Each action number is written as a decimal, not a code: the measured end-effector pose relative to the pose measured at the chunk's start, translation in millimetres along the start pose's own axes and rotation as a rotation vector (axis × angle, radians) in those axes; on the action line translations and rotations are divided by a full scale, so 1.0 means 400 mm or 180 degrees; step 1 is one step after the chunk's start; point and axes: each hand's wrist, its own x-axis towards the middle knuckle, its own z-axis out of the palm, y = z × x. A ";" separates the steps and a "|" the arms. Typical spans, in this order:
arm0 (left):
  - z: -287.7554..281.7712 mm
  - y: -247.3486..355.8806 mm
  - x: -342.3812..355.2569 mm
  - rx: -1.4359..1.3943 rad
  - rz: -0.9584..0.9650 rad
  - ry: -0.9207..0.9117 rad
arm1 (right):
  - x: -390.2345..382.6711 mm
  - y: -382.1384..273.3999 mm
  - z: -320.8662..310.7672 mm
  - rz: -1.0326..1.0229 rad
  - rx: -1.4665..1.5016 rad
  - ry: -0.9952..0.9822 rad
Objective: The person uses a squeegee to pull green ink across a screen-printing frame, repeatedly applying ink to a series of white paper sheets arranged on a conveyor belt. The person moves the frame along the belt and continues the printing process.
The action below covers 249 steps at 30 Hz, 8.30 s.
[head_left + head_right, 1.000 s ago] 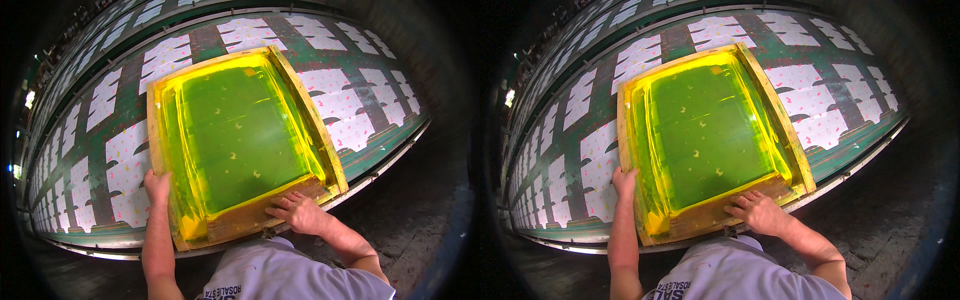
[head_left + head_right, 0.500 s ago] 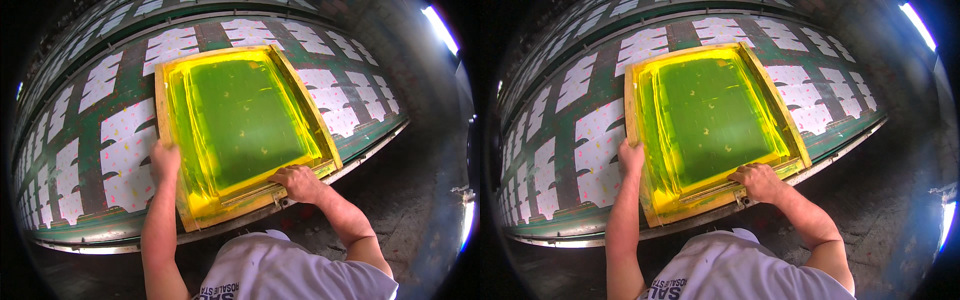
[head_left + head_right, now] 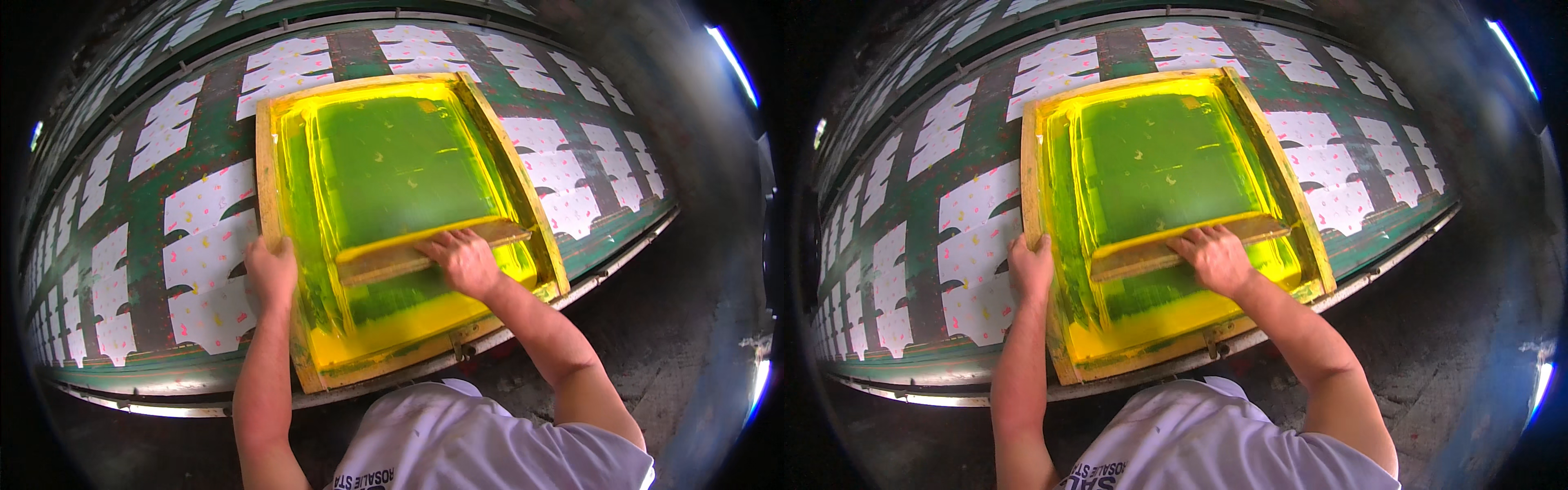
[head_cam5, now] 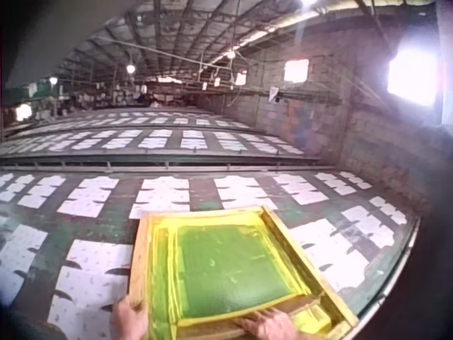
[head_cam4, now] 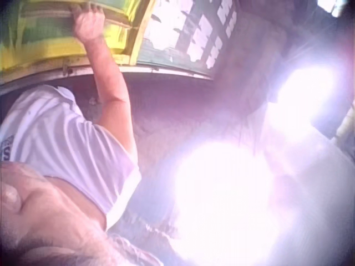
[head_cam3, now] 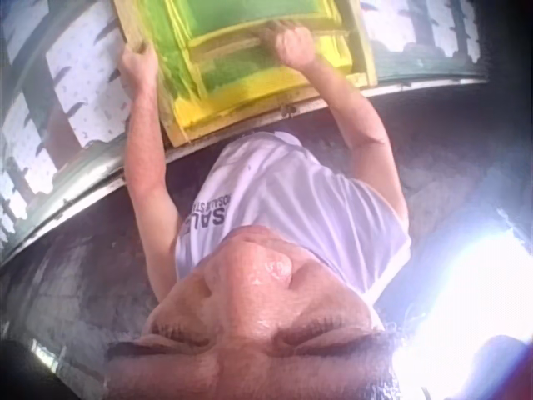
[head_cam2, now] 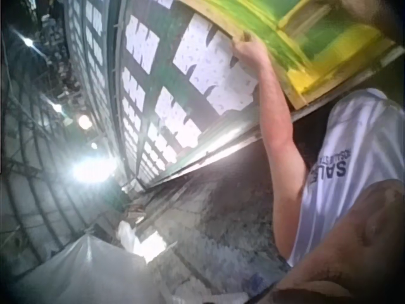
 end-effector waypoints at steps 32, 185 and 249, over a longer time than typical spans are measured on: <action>0.036 0.037 0.019 0.0158 -0.0149 0.0440 | 0.922 0.628 0.179 -0.0122 0.0099 -0.0874; 0.713 0.923 -0.411 -0.0184 0.0076 0.0044 | -0.746 0.907 -0.331 0.0107 0.0375 -0.0403; 0.699 0.964 -0.431 0.0469 -0.0061 0.0003 | -0.727 1.015 -0.288 -0.0047 0.0352 -0.0802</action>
